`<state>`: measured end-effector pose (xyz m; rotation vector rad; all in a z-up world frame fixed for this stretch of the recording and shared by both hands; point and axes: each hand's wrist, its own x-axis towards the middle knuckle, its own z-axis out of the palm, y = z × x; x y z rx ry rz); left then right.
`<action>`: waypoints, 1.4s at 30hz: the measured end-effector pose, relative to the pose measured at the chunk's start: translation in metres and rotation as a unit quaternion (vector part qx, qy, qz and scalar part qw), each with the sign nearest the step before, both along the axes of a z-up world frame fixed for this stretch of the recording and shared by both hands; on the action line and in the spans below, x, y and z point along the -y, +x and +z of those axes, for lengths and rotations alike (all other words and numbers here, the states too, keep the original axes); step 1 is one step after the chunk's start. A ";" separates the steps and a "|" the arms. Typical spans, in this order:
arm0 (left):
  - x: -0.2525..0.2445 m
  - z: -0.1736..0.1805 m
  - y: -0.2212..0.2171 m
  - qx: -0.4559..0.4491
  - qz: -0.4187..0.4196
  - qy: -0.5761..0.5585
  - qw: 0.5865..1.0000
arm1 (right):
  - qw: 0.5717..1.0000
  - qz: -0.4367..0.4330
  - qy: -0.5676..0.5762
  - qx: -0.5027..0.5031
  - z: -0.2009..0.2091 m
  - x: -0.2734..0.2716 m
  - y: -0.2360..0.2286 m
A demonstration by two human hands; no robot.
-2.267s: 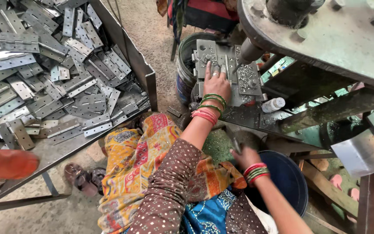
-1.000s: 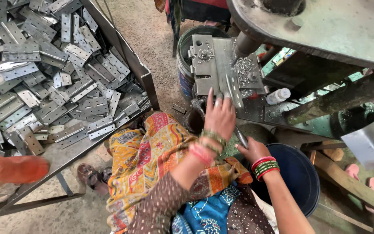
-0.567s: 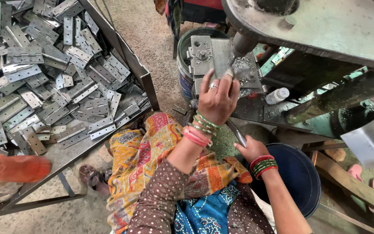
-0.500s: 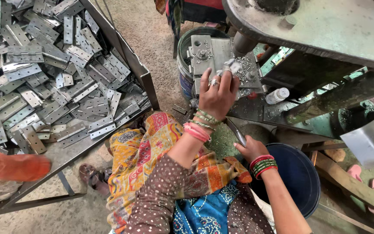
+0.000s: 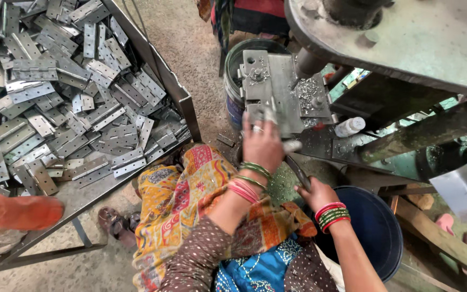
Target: The person repeatedly picks up metal hinge pieces from a bin, places them into a manual punching machine, and operates the lever to punch holes. The processed pieces are then dropped into a pile.
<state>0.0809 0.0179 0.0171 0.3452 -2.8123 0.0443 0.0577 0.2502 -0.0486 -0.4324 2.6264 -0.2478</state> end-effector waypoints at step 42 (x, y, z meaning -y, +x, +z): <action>0.003 -0.014 -0.079 -0.050 -0.024 0.049 0.997 | 0.999 -0.001 -0.046 0.012 -0.073 -0.024 -0.014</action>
